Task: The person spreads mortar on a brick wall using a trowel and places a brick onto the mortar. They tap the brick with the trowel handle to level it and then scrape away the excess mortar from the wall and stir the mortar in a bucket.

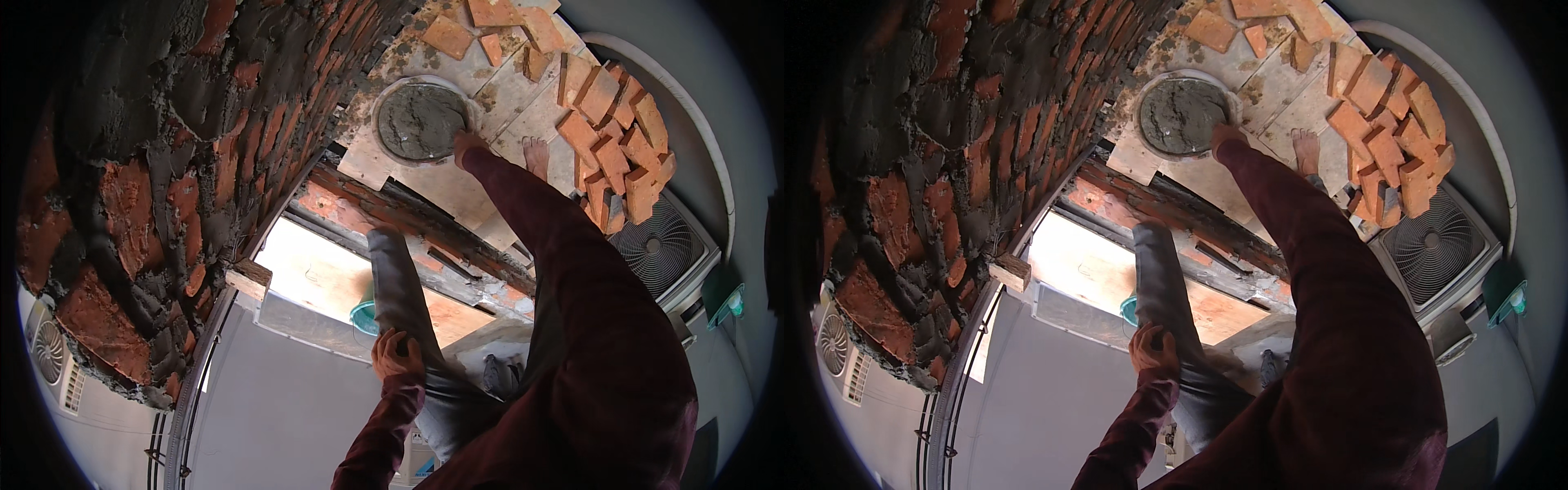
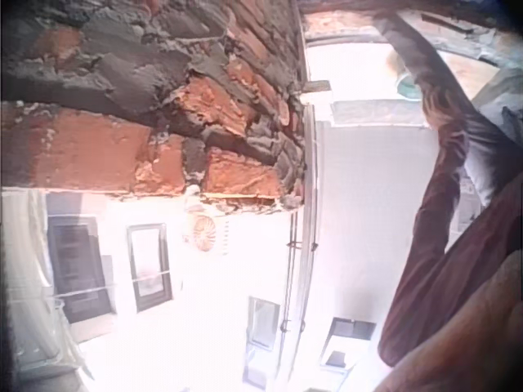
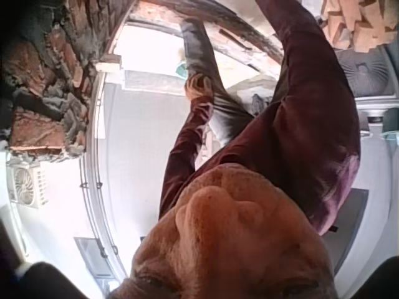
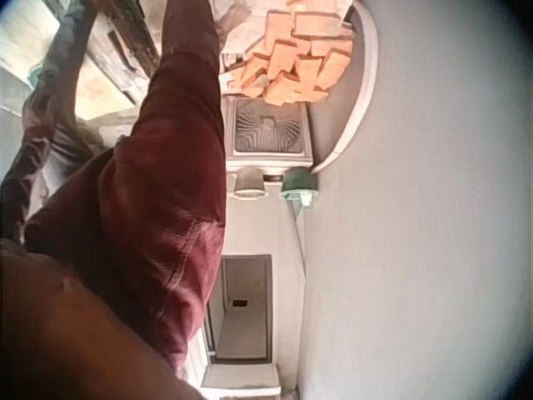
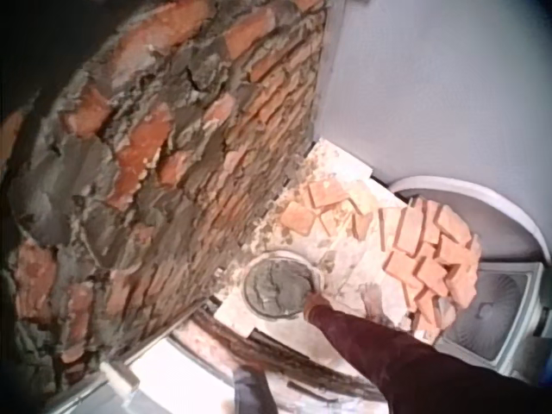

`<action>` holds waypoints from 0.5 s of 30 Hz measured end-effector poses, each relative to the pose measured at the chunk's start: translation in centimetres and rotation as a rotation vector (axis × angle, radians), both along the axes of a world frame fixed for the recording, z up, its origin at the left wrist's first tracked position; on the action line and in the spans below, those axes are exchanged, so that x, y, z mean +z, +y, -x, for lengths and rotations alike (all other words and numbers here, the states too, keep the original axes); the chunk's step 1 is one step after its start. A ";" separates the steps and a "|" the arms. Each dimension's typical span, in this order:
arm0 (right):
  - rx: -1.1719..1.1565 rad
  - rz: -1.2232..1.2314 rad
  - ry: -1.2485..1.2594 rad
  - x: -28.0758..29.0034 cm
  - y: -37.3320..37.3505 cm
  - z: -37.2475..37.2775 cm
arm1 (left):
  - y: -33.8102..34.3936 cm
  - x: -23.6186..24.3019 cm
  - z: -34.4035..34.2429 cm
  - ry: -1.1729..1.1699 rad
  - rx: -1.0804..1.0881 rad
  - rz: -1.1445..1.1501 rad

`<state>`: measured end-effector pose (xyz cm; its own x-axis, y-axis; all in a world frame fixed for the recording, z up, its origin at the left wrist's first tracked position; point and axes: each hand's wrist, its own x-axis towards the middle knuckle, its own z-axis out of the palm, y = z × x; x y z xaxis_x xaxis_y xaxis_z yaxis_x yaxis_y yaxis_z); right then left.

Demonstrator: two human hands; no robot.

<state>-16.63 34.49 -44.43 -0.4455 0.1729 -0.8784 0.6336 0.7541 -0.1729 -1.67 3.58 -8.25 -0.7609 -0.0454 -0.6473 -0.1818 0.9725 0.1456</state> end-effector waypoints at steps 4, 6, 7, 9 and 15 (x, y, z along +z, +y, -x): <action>-0.835 0.750 -0.294 -4.1 -0.5 1.6 | -0.1 0.5 1.6 0.010 -0.074 -0.016; -1.207 1.070 -0.387 -5.3 -0.2 1.1 | 0.0 0.4 2.1 0.013 -0.057 -0.015; -1.357 1.200 -0.431 -5.3 0.0 0.9 | 0.0 0.4 2.3 0.017 -0.050 -0.010; -1.552 1.350 -0.425 -3.5 -0.3 -0.8 | 0.5 0.4 2.5 0.008 -0.085 -0.003; -1.452 1.128 -0.263 8.4 -0.9 -4.7 | 0.4 1.0 2.8 -0.018 -0.041 0.020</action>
<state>-11.96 33.61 -36.06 -0.3521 -0.3960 -0.8481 0.6871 -0.7246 0.0530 -4.46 3.94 -7.27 -0.7508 -0.0277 -0.6599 -0.1442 0.9819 0.1229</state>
